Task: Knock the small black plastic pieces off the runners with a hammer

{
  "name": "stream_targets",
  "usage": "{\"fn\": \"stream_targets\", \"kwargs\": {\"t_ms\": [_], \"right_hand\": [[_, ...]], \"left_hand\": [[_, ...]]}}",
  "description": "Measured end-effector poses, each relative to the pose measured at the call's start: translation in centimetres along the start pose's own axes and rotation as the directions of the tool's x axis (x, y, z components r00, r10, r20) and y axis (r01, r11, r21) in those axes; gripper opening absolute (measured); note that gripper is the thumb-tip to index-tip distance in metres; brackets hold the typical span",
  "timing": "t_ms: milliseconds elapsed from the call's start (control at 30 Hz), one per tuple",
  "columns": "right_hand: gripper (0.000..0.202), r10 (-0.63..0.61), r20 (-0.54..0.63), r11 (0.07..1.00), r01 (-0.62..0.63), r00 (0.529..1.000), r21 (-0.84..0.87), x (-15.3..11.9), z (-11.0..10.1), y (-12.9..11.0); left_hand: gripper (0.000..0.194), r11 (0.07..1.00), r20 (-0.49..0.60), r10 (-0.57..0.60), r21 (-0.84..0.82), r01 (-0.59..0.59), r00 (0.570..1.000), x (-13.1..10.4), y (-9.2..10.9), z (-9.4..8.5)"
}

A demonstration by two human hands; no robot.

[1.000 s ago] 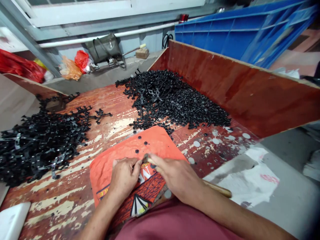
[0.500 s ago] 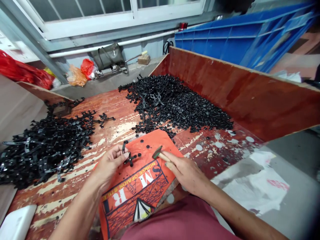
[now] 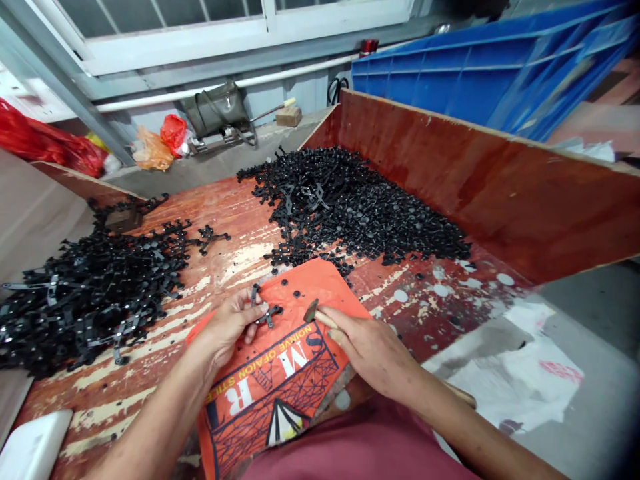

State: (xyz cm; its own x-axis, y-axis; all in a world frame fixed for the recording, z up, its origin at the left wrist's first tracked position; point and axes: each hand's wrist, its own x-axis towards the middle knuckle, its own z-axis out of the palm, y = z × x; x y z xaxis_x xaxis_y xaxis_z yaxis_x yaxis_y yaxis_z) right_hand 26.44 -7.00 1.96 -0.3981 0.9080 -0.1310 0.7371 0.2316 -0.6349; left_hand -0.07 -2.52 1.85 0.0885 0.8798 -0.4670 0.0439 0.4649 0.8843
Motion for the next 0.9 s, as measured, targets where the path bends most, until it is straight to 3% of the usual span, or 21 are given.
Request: {"fn": "stream_targets", "kwargs": {"t_ms": [467, 900], "right_hand": [[0.040, -0.012, 0.002, 1.000, 0.012, 1.000, -0.024, 0.1, 0.3, 0.3], [0.040, -0.028, -0.018, 0.998, 0.027, 0.999, -0.057, 0.2, 0.5, 0.4]], "left_hand": [[0.047, 0.994, 0.001, 0.036, -0.104, -0.035, 0.999, 0.2, -0.8, 0.1], [0.049, 0.995, -0.037, 0.095, -0.030, -0.096, 0.995, 0.0, -1.2, 0.6]]}}
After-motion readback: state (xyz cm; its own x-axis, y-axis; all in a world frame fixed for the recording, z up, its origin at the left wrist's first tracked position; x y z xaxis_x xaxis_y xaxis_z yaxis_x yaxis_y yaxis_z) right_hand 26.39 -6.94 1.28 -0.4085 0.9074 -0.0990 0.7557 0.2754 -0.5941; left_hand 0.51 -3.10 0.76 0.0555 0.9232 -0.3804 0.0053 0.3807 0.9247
